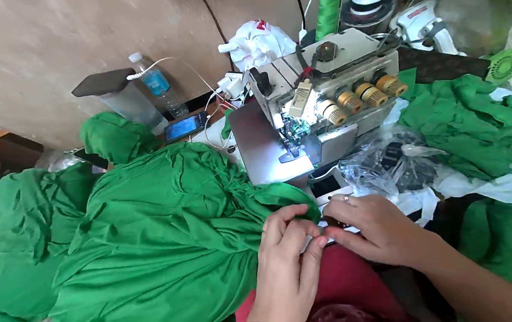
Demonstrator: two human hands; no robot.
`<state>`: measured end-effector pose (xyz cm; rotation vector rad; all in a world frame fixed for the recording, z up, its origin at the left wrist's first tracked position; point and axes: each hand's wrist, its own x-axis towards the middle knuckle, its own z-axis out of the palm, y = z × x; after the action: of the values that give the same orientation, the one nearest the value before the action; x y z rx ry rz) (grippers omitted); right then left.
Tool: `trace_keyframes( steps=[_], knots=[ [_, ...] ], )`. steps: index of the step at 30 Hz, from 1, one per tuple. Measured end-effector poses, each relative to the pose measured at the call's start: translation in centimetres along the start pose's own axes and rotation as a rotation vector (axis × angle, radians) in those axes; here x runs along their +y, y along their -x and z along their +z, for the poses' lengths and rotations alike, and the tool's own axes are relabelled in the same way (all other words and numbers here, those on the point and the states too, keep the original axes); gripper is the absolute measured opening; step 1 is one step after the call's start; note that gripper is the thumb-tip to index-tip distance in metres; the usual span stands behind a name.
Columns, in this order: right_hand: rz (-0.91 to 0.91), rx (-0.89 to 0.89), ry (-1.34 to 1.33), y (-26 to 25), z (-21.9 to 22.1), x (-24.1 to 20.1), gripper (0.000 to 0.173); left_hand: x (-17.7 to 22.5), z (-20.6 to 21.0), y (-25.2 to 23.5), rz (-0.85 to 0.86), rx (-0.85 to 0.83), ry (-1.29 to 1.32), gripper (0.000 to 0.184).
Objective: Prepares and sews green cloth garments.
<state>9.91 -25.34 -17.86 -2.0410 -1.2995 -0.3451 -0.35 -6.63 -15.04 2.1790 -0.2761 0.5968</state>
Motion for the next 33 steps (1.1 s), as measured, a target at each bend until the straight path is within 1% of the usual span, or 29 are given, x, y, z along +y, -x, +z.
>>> trace_keyframes(
  steps=[4, 7, 10, 12, 14, 16, 17, 19, 21, 23, 26, 28, 29, 30, 31, 32, 33],
  knots=[
    [-0.048, 0.032, 0.033, -0.6, 0.9, -1.3, 0.042, 1.2, -0.4, -0.3, 0.027, 0.032, -0.062, 0.025],
    [-0.048, 0.038, 0.055, -0.8, 1.0, -1.3, 0.038, 2.4, -0.6, 0.1, 0.076, -0.026, -0.089, 0.023],
    [-0.046, 0.022, 0.003, -0.3, 1.0, -0.9, 0.042, 2.8, -0.8, 0.7, 0.102, -0.104, -0.06, 0.023],
    [-0.015, 0.024, -0.178, 0.2, 0.8, -0.8, 0.042, 2.4, -1.1, 0.9, 0.059, -0.09, -0.054, 0.023],
    [0.013, 0.006, -0.474, 0.5, 0.4, -1.1, 0.047, 1.8, -1.4, 0.8, 0.027, -0.028, -0.052, 0.023],
    [-0.008, -0.009, -0.644, 0.5, 0.7, -1.9, 0.046, 1.8, -1.7, 0.4, 0.024, 0.013, -0.056, 0.024],
    [-0.031, -0.011, -0.651, 0.6, 1.1, -2.2, 0.042, 2.0, -1.9, 0.2, 0.028, 0.021, -0.059, 0.023],
    [-0.062, -0.006, -0.555, 0.8, 2.1, -2.6, 0.034, 2.2, -2.3, -0.1, 0.031, 0.038, -0.064, 0.023],
    [-0.059, -0.005, -0.457, 1.0, 2.6, -2.5, 0.032, 2.1, -2.8, 0.0, 0.02, 0.037, -0.057, 0.023],
    [-0.053, -0.01, -0.386, 1.1, 2.4, -2.1, 0.033, 1.9, -3.3, 0.4, 0.003, 0.004, 0.011, 0.023],
    [-0.027, -0.004, -0.353, 1.1, 2.0, -1.3, 0.033, 2.0, -3.7, 1.3, -0.007, -0.121, 0.231, 0.024],
    [0.066, -0.003, -0.335, 1.2, 1.1, 0.0, 0.035, 1.9, -3.9, 2.2, -0.02, -0.277, 0.326, 0.025],
    [0.15, 0.0, -0.306, 1.2, 0.3, 1.0, 0.038, 1.6, -4.1, 2.9, -0.054, -0.382, 0.316, 0.024],
    [0.247, 0.004, -0.241, 1.2, -0.4, 2.2, 0.041, 1.5, -4.4, 3.6, -0.114, -0.502, 0.253, 0.023],
    [0.343, 0.011, -0.143, 1.2, -1.1, 3.5, 0.043, 1.4, -4.8, 4.2, -0.195, -0.646, 0.133, 0.028],
    [0.426, 0.0, -0.042, 1.2, -1.8, 4.8, 0.045, 1.3, -5.3, 4.7, -0.305, -0.779, 0.012, 0.04],
    [0.488, -0.016, 0.051, 1.3, -2.3, 6.0, 0.046, 1.0, -5.7, 5.3, -0.404, -0.845, -0.089, 0.042]
  ],
)
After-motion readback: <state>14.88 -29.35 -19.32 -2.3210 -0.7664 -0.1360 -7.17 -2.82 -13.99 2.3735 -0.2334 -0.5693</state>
